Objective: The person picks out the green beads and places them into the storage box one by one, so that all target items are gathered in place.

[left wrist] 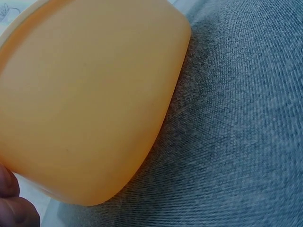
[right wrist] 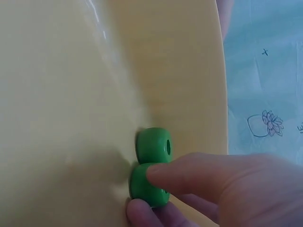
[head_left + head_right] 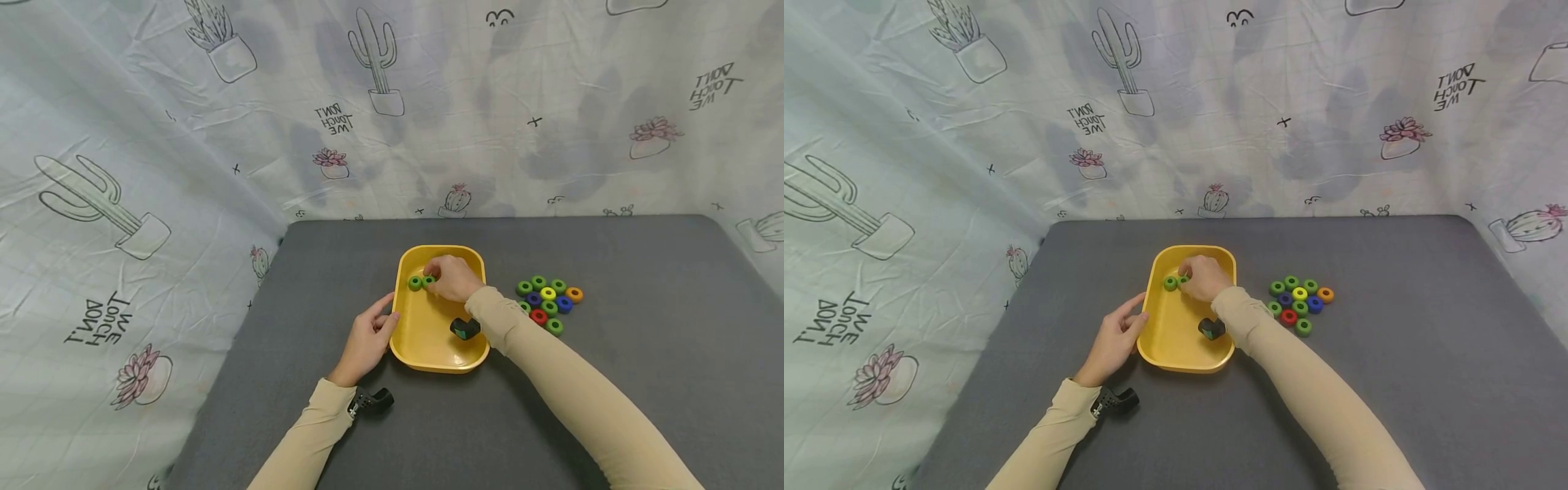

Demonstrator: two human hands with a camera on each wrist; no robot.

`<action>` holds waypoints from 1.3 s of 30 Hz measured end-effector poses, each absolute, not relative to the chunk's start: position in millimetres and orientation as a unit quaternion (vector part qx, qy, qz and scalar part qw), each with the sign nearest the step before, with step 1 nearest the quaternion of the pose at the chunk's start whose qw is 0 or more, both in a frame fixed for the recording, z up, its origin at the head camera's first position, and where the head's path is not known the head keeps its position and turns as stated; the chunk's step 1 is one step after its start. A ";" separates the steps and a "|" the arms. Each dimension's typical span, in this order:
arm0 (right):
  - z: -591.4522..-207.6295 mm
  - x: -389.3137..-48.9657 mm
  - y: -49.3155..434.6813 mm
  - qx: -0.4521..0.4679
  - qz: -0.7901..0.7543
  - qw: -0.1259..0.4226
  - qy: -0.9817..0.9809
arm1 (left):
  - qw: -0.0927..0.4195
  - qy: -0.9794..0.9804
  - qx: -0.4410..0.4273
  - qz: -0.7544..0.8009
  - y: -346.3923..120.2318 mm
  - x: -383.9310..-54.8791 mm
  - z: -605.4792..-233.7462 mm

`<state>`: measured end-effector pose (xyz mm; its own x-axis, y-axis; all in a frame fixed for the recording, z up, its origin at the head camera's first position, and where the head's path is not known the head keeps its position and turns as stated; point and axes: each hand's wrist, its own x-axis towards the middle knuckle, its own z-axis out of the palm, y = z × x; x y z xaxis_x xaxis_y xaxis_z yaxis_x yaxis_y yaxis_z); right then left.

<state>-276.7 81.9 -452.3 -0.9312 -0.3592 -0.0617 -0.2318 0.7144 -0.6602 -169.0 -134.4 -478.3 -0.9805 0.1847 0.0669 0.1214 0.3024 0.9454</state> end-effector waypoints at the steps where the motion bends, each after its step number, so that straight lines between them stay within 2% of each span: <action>1: -451.6 -276.1 82.0 -0.160 -0.344 0.091 0.921 | 0.027 0.807 0.096 0.582 -134.7 -169.0 -478.2; 10: -446.6 -271.4 84.2 -0.149 -0.400 0.046 0.903 | 0.024 0.816 0.100 0.568 -135.9 -169.4 -478.5; 22: -438.9 -264.9 87.7 -0.148 -0.430 0.028 0.890 | 0.025 0.812 0.095 0.575 -135.1 -170.1 -479.7; 39: -416.4 -231.8 108.5 -0.176 -0.485 -0.011 0.857 | 0.025 0.810 0.094 0.579 -134.5 -169.5 -479.7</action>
<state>-231.8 108.5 -416.4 -0.9377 -0.2907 0.1903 -0.3129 0.4683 -0.8263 -169.5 -134.5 -479.7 -0.9811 0.1813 0.0674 0.1225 0.3128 0.9419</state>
